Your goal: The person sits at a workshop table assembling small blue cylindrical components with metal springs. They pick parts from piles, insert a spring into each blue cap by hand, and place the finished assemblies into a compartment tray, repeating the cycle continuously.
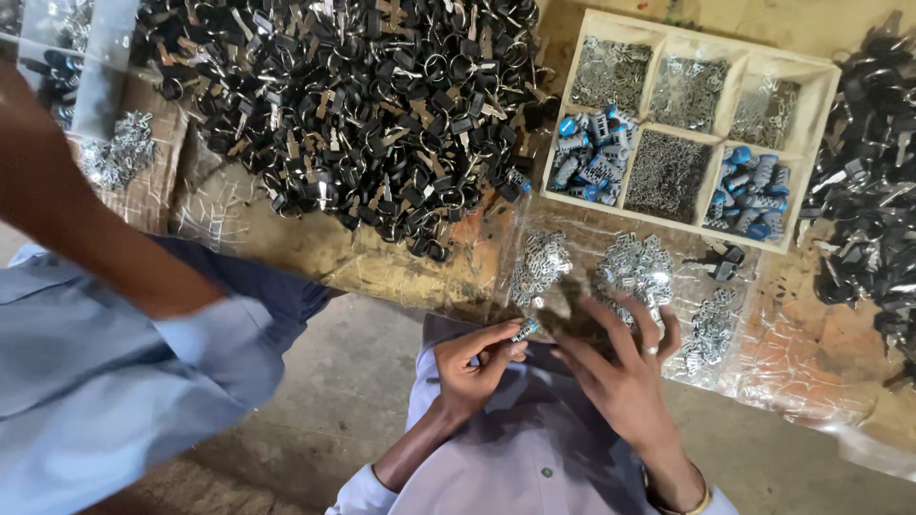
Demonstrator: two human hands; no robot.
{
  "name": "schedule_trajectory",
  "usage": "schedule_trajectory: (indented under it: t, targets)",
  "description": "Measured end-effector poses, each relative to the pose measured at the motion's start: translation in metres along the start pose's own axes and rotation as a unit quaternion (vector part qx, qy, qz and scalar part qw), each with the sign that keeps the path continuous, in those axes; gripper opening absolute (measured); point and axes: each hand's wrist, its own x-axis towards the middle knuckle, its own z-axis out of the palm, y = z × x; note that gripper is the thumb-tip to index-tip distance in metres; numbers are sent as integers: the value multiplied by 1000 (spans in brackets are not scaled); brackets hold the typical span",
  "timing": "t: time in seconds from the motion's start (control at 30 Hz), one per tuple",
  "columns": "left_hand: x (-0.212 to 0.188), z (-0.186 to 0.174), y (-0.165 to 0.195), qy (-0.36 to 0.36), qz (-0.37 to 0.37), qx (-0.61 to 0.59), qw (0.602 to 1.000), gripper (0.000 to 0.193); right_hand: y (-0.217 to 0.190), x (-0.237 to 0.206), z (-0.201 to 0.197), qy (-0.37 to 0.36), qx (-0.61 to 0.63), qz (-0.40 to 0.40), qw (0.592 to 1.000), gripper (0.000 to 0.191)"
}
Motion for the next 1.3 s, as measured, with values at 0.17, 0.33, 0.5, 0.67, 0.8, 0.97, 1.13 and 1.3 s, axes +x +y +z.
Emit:
schedule_trajectory:
  t: [0.17,0.33,0.5,0.67,0.8,0.97,1.13,1.3]
  targets:
    - [3,7,1,-27,-3,-5,1000,25,9,-16,1,13,121,-13,993,20]
    - [6,13,8,-26,8,33,999,27,-7,-8,7,45,214,62,974,24]
    - [10,13,15,-27,59,78,995,28,-22,4,9,58,216,109,969,24]
    - [14,10,19,-46,126,145,980,31,-18,7,5,11,204,117,972,28]
    - [14,2,18,-53,166,151,973,29,-13,15,0,-83,140,102,981,20]
    - [8,-8,12,-4,70,60,996,23,-17,25,0,3,10,28,1000,40]
    - [3,-7,7,6,24,2,1000,23,-12,10,-1,31,-6,57,998,39]
    - [5,-2,10,-8,-26,13,1000,30,2,-12,2,2,14,24,1000,34]
